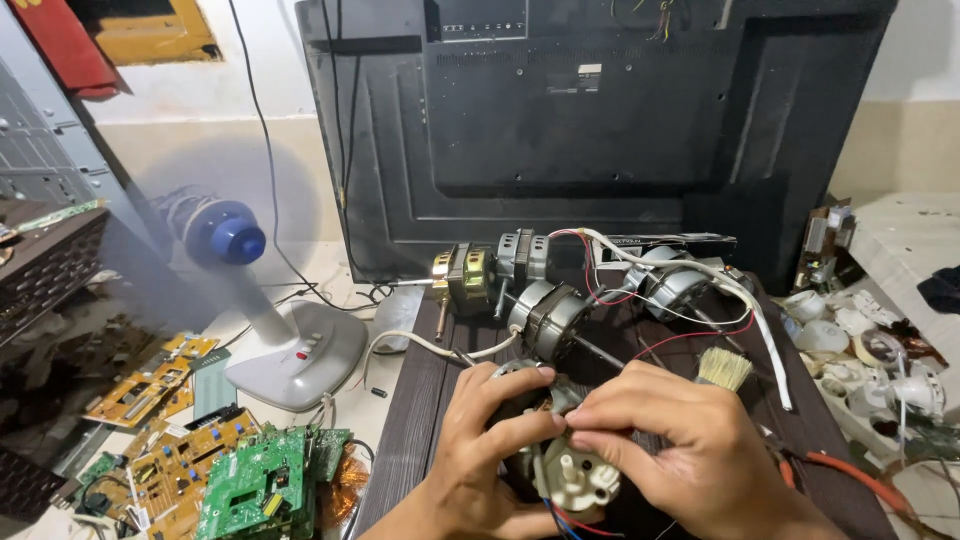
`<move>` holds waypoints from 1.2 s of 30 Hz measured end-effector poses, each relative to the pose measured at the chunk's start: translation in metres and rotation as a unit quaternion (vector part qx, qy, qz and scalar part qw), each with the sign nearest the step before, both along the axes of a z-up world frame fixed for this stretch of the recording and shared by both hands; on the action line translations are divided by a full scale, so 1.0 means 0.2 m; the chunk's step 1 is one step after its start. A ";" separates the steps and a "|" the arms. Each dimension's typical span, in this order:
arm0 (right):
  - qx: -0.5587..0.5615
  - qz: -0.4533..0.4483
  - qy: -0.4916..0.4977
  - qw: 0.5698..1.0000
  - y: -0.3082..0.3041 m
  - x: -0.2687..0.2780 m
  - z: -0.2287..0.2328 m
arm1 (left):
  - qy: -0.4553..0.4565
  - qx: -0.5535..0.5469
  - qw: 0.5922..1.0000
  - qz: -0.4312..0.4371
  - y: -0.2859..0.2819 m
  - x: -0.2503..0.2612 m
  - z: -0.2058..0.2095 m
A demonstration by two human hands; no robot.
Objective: Repairing and cleaning electric motors using a brush and screwdriver.
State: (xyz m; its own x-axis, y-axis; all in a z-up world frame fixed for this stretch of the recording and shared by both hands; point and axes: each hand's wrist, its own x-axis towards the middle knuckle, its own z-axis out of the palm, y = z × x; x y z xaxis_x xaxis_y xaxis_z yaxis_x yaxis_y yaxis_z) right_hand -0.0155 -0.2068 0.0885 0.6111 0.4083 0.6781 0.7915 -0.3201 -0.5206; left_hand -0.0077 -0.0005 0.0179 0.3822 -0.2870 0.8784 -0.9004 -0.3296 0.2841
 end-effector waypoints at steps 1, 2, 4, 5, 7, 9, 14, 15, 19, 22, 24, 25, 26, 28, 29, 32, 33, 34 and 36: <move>0.003 -0.002 0.000 1.000 0.00 0.00 -0.01 | 0.000 0.003 1.000 -0.002 0.00 0.00 0.00; 0.017 -0.017 0.057 0.998 0.00 0.00 -0.02 | -0.002 0.000 1.000 -0.011 0.01 0.00 0.00; 0.033 -0.034 0.114 0.992 -0.02 0.01 -0.03 | -0.003 -0.001 1.000 -0.023 0.01 0.01 -0.01; 0.049 -0.018 0.157 0.986 -0.03 0.02 -0.04 | -0.008 -0.002 1.000 -0.020 0.00 0.01 -0.01; 0.068 -0.006 0.198 0.978 -0.04 0.03 -0.05 | -0.013 -0.001 1.000 -0.020 0.00 0.00 0.00; 0.068 -0.031 0.234 0.969 -0.05 0.03 -0.07 | -0.023 0.006 1.000 -0.011 0.00 0.00 0.02; 0.119 0.002 0.340 0.933 -0.07 0.07 -0.08 | -0.024 0.028 0.999 0.009 -0.01 0.00 0.00; 0.125 0.011 0.348 0.929 -0.07 0.08 -0.09 | -0.023 0.025 0.999 0.015 -0.01 0.00 -0.01; 0.130 0.024 0.325 0.936 -0.07 0.06 -0.08 | -0.034 0.025 0.999 0.023 -0.02 0.01 -0.03; 0.093 0.007 0.310 0.946 -0.07 0.04 -0.07 | -0.043 0.022 0.998 0.034 -0.03 0.01 -0.04; 0.101 0.004 0.317 0.943 -0.06 0.05 -0.09 | -0.056 0.007 0.998 0.035 -0.03 0.02 -0.06; 0.102 0.003 0.317 0.943 -0.05 0.05 -0.09 | -0.056 0.007 0.998 0.034 -0.03 0.03 -0.05; 0.125 -0.003 0.340 0.932 -0.04 0.04 -0.10 | -0.050 0.011 0.998 0.033 -0.03 0.03 -0.05; 0.149 -0.011 0.362 0.920 -0.03 0.03 -0.10 | -0.045 0.015 0.998 0.030 -0.02 0.03 -0.05; 0.157 -0.003 0.368 0.917 -0.03 0.03 -0.09 | -0.047 0.018 0.998 0.034 -0.02 0.03 -0.06; 0.170 0.006 0.378 0.910 -0.03 0.02 -0.10 | -0.049 0.021 0.998 0.038 -0.02 0.03 -0.05; 0.177 0.006 0.382 0.907 -0.03 0.02 -0.10 | -0.050 0.020 0.998 0.037 -0.02 0.02 -0.05; 0.177 0.006 0.382 0.907 -0.04 0.02 -0.10 | -0.049 0.020 0.998 0.037 -0.02 0.02 -0.06; 0.131 0.002 0.360 0.923 -0.06 0.02 -0.07 | -0.040 0.029 0.998 0.041 -0.01 0.03 -0.08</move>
State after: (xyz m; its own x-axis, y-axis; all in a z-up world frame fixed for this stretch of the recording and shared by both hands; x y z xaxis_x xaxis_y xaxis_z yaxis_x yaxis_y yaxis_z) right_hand -0.0121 -0.2196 0.0737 0.9411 0.2913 0.1718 0.2099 -0.1050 -0.9721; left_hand -0.0016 -0.0020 0.0021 0.3358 -0.3081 0.8901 -0.8884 -0.4175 0.1906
